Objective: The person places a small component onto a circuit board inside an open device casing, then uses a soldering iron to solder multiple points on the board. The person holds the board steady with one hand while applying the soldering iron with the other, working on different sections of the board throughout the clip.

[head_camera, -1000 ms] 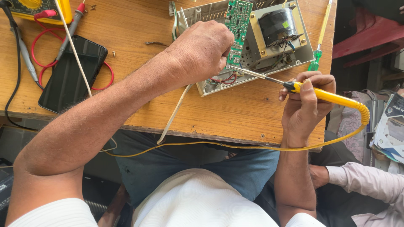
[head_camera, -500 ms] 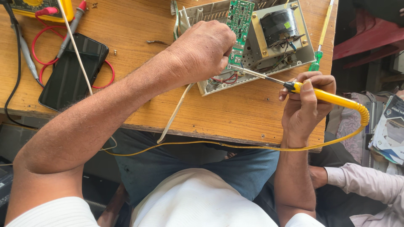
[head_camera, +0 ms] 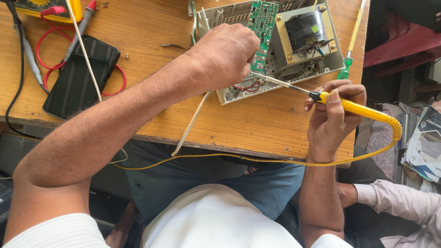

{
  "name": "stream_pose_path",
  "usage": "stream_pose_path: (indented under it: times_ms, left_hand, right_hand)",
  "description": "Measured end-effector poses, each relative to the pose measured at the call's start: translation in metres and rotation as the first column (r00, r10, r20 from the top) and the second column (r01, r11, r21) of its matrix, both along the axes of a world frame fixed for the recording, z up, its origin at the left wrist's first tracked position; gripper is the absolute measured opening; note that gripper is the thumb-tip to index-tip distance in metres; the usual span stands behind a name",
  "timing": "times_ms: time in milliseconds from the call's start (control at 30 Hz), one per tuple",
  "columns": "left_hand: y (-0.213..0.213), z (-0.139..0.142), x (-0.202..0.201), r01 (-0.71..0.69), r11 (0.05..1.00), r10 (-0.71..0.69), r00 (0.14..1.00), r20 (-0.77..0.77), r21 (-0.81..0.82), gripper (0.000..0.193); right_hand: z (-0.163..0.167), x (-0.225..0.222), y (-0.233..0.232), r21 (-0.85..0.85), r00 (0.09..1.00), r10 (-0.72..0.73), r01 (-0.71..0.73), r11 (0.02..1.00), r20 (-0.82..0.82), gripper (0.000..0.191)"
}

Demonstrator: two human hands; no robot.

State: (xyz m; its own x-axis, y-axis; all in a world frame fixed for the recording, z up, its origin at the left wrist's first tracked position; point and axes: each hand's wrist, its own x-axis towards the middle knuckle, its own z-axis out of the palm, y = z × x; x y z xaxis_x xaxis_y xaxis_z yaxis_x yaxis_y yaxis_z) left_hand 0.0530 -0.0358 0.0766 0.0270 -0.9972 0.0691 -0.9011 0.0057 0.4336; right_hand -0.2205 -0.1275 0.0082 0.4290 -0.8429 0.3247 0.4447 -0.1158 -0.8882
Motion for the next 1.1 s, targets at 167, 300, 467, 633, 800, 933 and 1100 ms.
stream_pose_path:
  times_ms: [167, 300, 467, 633, 800, 933, 1100]
  left_hand:
    - [0.0003, -0.0012, -0.0007, -0.011, 1.0, 0.011, 1.0, -0.002, 0.019, 0.01]
    - [-0.0001, -0.0014, -0.0001, 0.006, 1.0, -0.006, 1.0, 0.011, 0.003, 0.01]
    - [0.0004, -0.0016, 0.0007, 0.002, 1.0, -0.002, 1.0, -0.011, -0.013, 0.01]
    - [0.0008, -0.0008, 0.0021, -0.007, 0.998, 0.008, 1.0, -0.02, 0.059, 0.011]
    - [0.0016, -0.0003, 0.0012, 0.006, 1.0, -0.006, 1.0, -0.015, 0.011, 0.011]
    - [-0.0008, 0.001, 0.0011, -0.004, 0.997, 0.005, 1.0, -0.001, 0.081, 0.011]
    - [-0.0018, 0.0005, 0.0008, 0.006, 0.997, -0.007, 1.0, 0.016, 0.072, 0.011]
  right_hand:
    - [-0.0004, -0.0004, 0.0015, 0.006, 1.0, 0.0, 0.0, 1.0, 0.011, 0.021]
    - [-0.0003, 0.0001, 0.0006, 0.005, 1.0, -0.004, 0.004, 1.0, 0.005, 0.021]
    - [-0.0005, 0.0011, 0.0002, 0.001, 1.0, -0.005, 0.005, 1.0, 0.008, 0.02]
    - [-0.0006, 0.0014, 0.0021, 0.005, 1.0, -0.004, 0.004, 1.0, 0.005, 0.019]
    - [-0.0004, 0.0014, 0.0024, 0.009, 1.0, -0.008, 0.008, 1.0, 0.005, 0.018]
    - [0.0005, 0.0014, 0.0018, 0.017, 1.0, -0.015, 0.015, 1.0, 0.013, 0.018]
    - [0.0023, 0.0017, 0.0019, 0.01, 1.0, -0.012, 0.012, 1.0, -0.004, 0.017]
